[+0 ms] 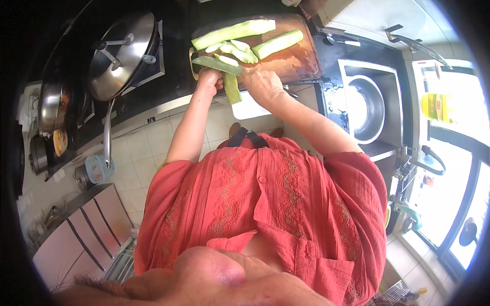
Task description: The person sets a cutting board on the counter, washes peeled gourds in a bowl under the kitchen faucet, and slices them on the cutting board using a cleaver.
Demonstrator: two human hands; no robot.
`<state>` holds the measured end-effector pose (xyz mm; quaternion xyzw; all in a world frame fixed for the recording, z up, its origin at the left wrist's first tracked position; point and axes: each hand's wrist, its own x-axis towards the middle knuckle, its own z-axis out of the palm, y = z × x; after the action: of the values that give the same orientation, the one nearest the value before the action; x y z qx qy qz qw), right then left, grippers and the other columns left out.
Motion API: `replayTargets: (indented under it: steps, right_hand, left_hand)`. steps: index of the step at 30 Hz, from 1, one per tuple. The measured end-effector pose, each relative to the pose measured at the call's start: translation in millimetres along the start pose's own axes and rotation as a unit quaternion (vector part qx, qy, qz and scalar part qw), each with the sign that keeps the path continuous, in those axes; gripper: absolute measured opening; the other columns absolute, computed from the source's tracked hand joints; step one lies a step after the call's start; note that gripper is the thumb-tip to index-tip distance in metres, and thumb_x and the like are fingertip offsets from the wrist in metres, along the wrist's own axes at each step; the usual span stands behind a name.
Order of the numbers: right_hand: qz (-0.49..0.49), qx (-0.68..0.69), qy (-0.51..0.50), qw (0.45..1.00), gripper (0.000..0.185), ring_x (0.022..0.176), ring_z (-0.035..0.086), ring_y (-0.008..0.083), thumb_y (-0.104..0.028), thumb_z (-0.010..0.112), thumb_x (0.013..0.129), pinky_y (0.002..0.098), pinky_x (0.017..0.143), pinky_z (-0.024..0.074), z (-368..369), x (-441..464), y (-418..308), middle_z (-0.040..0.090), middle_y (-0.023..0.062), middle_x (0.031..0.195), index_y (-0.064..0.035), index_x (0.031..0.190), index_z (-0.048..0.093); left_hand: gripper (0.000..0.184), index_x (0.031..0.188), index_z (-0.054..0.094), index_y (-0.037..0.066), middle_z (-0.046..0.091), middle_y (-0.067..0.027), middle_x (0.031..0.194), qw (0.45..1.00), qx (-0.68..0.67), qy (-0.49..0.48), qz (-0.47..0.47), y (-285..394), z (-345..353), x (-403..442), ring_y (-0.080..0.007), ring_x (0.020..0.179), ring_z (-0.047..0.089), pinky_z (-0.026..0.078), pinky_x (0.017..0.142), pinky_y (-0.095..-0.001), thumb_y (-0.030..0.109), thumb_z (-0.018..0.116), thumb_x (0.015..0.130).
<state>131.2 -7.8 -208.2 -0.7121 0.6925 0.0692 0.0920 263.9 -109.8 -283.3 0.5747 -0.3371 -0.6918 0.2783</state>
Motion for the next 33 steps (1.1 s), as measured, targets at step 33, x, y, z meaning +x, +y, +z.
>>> replayTargets:
  steps: [33]
  right_hand:
    - [-0.026, 0.022, -0.018, 0.999, 0.018, 0.079, 0.068, 0.0321, -0.01, 0.052, 0.083, 0.0412, 0.069, 0.0551, -10, 9, 20, 0.067, 0.0196, 0.081, 0.0007, 0.084, 0.066]
  left_hand:
    - [0.015, 0.076, 0.054, 0.008, 0.047, 0.0016, 0.056, 0.999, 0.012, -0.038, -0.016, -9, -10, 7, -0.0087, 0.041, 0.044, 0.036, 0.035, -0.0249, 0.017, 0.065, 0.078]
